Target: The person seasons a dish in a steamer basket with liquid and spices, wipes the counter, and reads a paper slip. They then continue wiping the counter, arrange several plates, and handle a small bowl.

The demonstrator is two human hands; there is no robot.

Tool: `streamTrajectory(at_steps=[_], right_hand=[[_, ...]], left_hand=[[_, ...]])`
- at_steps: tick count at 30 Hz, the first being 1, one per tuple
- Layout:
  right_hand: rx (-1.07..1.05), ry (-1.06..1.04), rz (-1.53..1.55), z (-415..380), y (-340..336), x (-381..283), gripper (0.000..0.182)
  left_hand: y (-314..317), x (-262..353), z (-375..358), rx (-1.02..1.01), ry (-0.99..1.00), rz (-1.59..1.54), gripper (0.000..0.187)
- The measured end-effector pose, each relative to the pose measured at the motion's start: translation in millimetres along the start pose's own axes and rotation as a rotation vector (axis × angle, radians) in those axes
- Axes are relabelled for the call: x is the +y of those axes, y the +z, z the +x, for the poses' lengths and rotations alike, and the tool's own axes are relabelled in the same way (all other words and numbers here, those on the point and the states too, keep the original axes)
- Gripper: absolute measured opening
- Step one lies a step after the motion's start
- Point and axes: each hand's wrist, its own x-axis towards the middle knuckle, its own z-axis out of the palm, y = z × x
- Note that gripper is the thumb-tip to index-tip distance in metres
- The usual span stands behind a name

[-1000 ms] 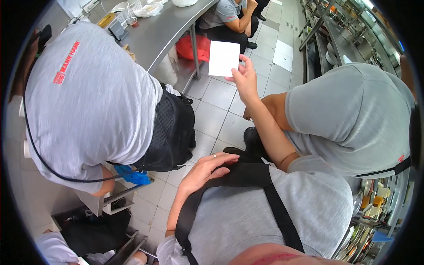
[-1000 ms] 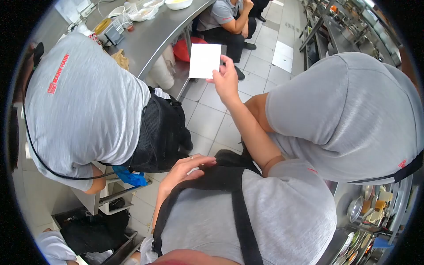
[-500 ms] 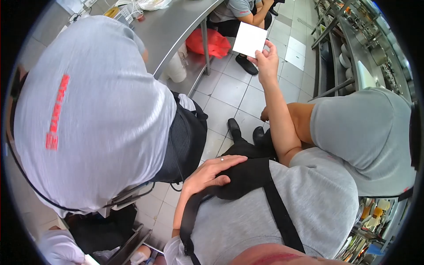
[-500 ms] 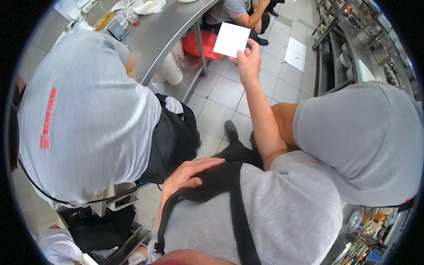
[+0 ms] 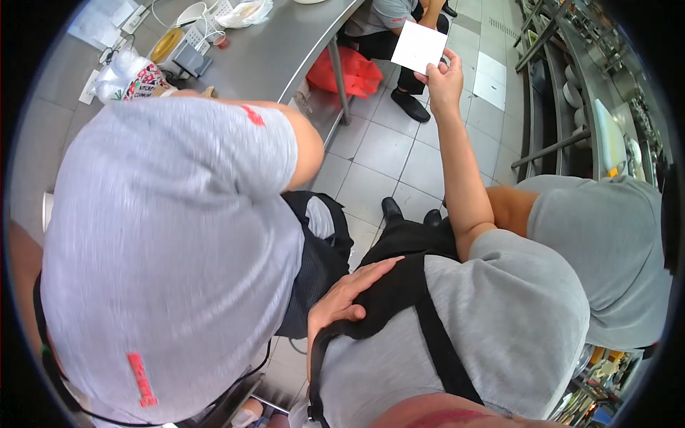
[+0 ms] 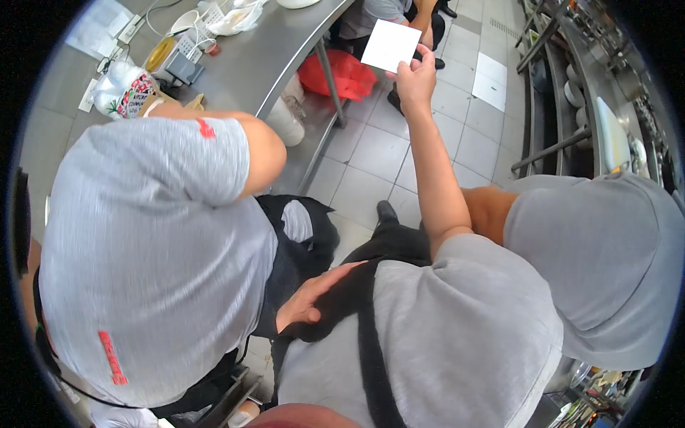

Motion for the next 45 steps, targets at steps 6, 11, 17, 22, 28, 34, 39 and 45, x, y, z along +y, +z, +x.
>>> streamTrajectory(at_steps=[6,11,17,22,28,34,39,45], right_hand=[[0.003,0.031,-0.032,36,1,25,0.047],[-0.019,0.047,-0.054,67,3,41,0.047],[-0.004,0.065,-0.101,118,-9,53,0.049],[0.063,0.084,-0.129,168,-46,62,0.051],[0.197,0.055,-0.14,224,-115,78,0.054],[0.293,0.008,-0.124,251,-169,59,0.059],[0.366,-0.067,-0.125,264,-198,29,0.061],[0.43,0.044,-0.347,295,-237,33,0.023]], left_hand=[[-7,-3,13,0.091,-0.023,-0.021,0.101],[-15,7,39,0.139,-0.052,-0.092,0.09],[-35,5,88,0.138,-0.08,-0.147,0.084],[-61,7,143,0.04,-0.152,-0.087,0.085],[-92,1,219,-0.098,-0.107,0.03,0.076],[-116,-5,287,-0.221,-0.054,0.059,0.074],[-136,-12,354,-0.343,-0.012,0.066,0.072],[-161,-18,448,-0.535,0.018,0.091,0.06]])
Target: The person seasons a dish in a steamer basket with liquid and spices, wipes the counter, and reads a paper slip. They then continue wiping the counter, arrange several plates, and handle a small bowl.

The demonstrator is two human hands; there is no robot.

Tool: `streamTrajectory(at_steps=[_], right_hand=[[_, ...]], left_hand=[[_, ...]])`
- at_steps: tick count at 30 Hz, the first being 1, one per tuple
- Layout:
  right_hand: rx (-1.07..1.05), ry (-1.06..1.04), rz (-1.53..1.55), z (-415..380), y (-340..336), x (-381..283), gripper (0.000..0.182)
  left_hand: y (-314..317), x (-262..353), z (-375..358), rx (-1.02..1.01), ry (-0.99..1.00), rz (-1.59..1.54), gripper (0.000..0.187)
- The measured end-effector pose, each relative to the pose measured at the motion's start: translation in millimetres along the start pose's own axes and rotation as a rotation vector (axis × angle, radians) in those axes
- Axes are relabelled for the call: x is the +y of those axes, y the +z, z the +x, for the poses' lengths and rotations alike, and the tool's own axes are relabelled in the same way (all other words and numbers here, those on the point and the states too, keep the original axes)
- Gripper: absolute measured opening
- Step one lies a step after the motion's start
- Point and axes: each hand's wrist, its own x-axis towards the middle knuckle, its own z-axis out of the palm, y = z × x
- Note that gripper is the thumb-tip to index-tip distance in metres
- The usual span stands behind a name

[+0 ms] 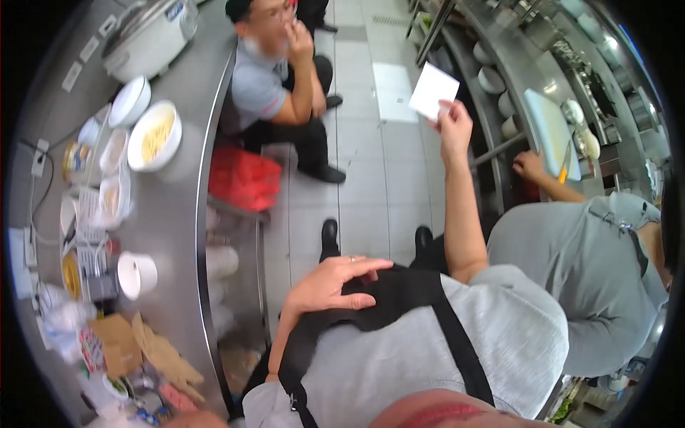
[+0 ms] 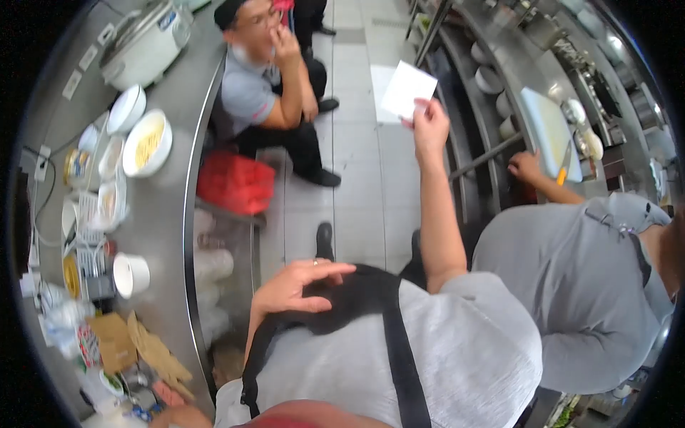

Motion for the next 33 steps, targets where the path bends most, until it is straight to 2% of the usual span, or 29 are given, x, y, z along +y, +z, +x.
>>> streamTrajectory(at_steps=[1,4,5,9,12,14,16,17,20,24,27,31,33], right_hand=[[-0.006,-0.006,-0.014,8,-3,5,0.021],[0.059,0.005,-0.043,33,-8,3,0.02],[0.076,-0.011,-0.081,45,-15,5,0.02],[0.218,-0.111,-0.224,78,-51,-14,0.016],[0.364,-0.094,-0.31,90,-92,3,0.013],[0.441,-0.081,-0.316,95,-120,17,0.013],[0.539,-0.034,-0.332,101,-143,29,0.011],[0.597,-0.008,-0.32,107,-155,35,0.01],[0.663,-0.013,-0.356,138,-191,55,0.012],[0.694,0.023,-0.398,212,-241,89,0.017],[0.706,0.083,-0.353,294,-254,107,0.02],[0.591,0.056,-0.251,408,-245,107,0.019],[0.496,-0.021,-0.153,463,-236,112,0.017]], left_hand=[[-13,2,13,-0.018,0.007,0.012,0.049],[-57,-11,55,-0.07,0.023,0.041,0.042],[-69,-17,70,-0.037,0.068,0.052,0.028],[-126,-21,138,-0.106,0.122,0.107,0.014],[-153,-34,193,-0.106,0.171,0.158,0.013],[-166,-37,232,-0.18,0.2,0.161,0.01],[-173,-47,268,-0.278,0.159,-0.085,0.018],[-173,-53,287,-0.27,0.222,-0.046,0.024],[-185,-61,347,-0.388,0.266,-0.045,0.02],[-193,-77,441,-0.448,0.284,-0.074,0.014],[-199,-72,522,-0.438,0.294,-0.02,0.01],[-219,-54,607,-0.406,0.305,0.041,0.009],[-237,-55,638,-0.362,0.313,0.031,0.009]])
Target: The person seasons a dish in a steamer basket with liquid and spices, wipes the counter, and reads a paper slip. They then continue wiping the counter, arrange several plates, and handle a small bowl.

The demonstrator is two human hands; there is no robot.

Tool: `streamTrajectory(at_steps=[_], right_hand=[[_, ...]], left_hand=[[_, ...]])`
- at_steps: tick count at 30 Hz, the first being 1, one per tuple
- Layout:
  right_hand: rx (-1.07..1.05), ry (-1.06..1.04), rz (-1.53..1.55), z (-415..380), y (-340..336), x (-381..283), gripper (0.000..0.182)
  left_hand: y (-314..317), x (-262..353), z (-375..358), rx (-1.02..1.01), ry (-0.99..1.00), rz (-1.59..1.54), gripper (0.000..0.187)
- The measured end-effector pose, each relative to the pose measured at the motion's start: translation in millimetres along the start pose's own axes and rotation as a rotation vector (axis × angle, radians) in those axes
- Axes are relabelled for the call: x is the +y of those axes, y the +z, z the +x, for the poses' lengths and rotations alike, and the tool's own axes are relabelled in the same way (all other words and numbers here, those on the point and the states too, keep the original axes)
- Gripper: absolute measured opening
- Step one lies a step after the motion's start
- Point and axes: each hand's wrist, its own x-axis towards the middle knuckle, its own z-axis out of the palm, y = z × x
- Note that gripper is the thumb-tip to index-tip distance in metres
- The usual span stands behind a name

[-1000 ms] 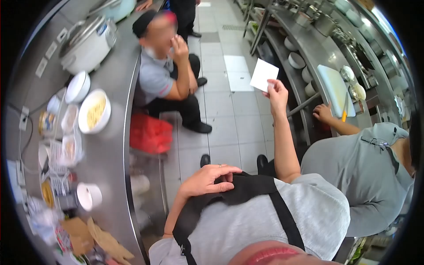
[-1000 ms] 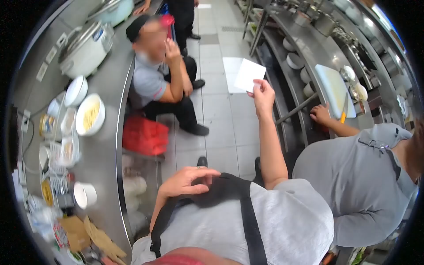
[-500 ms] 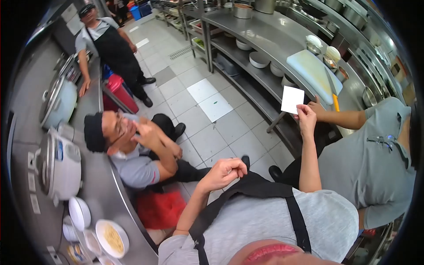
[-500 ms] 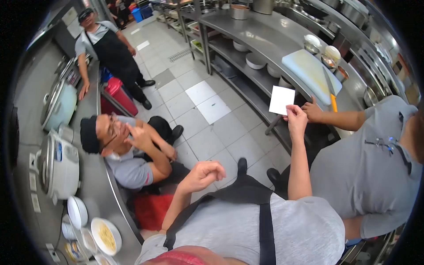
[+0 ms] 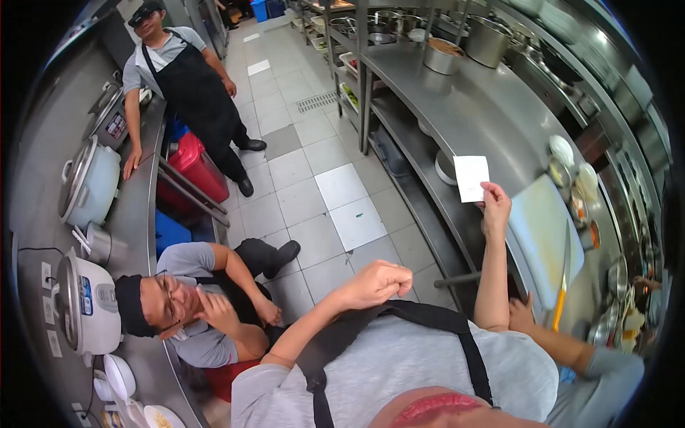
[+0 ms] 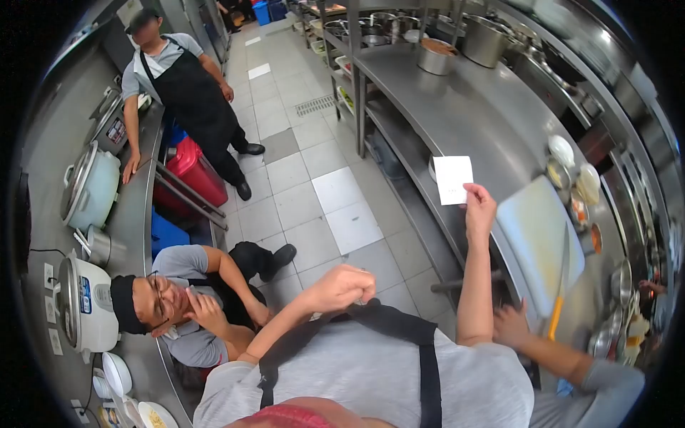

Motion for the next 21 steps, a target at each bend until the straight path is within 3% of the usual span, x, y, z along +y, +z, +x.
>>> streamTrajectory(at_steps=[9,17,18,21], right_hand=[[-0.074,-0.097,0.034,155,147,4,0.015],[0.26,-0.137,-0.012,288,154,25,0.012],[0.29,-0.138,0.004,298,154,26,0.012],[0.211,-0.16,0.178,334,160,40,0.012]], left_hand=[[-178,-94,51,0.167,-0.165,-0.039,0.01],[-386,-162,122,0.138,-0.24,0.053,0.013],[-410,-171,132,0.159,-0.318,0.098,0.013],[-483,-228,144,0.137,-0.398,0.161,0.013]])
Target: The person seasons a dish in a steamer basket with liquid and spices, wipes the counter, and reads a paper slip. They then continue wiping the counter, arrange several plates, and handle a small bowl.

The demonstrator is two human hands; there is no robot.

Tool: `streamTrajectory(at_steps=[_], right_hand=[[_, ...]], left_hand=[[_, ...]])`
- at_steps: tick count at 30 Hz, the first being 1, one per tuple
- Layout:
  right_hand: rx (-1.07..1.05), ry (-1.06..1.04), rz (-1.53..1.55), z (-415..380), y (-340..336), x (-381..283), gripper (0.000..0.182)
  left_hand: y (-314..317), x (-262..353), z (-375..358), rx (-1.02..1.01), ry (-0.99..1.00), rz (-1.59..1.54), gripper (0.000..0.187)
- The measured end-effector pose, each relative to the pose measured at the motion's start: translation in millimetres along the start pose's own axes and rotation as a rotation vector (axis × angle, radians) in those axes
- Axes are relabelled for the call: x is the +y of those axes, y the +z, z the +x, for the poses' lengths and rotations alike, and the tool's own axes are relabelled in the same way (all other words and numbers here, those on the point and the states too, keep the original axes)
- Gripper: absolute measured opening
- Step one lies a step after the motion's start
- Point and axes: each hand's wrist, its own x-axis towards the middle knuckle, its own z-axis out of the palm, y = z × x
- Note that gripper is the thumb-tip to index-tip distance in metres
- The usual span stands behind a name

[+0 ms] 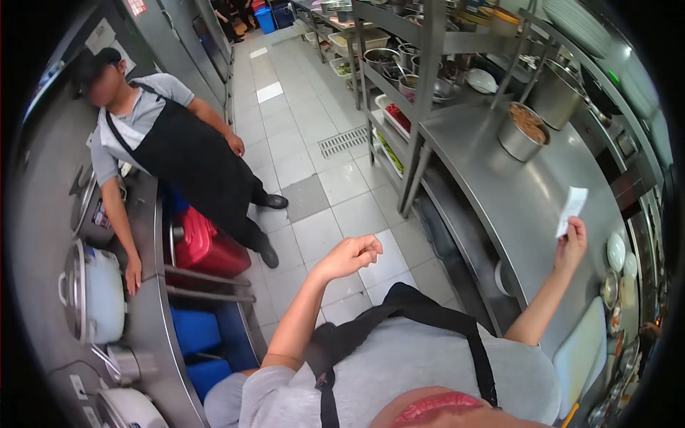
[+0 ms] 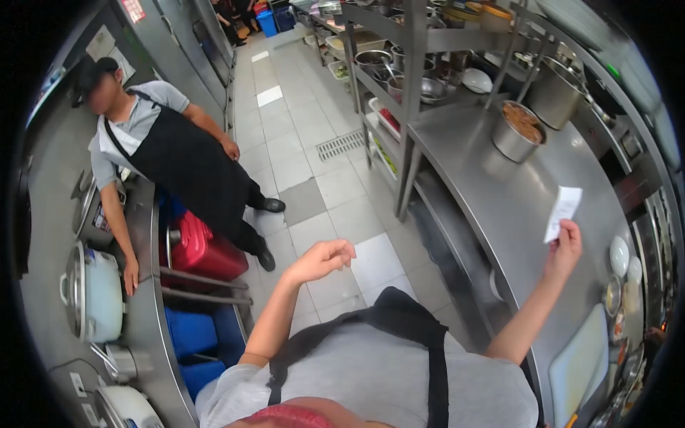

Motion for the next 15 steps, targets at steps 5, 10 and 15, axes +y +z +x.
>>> streamTrajectory(at_steps=[5,10,15], right_hand=[[-0.272,0.082,0.494,52,122,13,0.024],[-0.607,0.204,0.574,116,311,78,0.035],[-0.791,0.366,0.34,168,547,122,0.011]], left_hand=[[-114,-124,76,-0.05,-0.109,-0.263,0.018],[-229,-263,101,0.523,-0.502,-0.406,0.017],[-248,-413,15,0.79,-0.845,-0.289,0.013]])
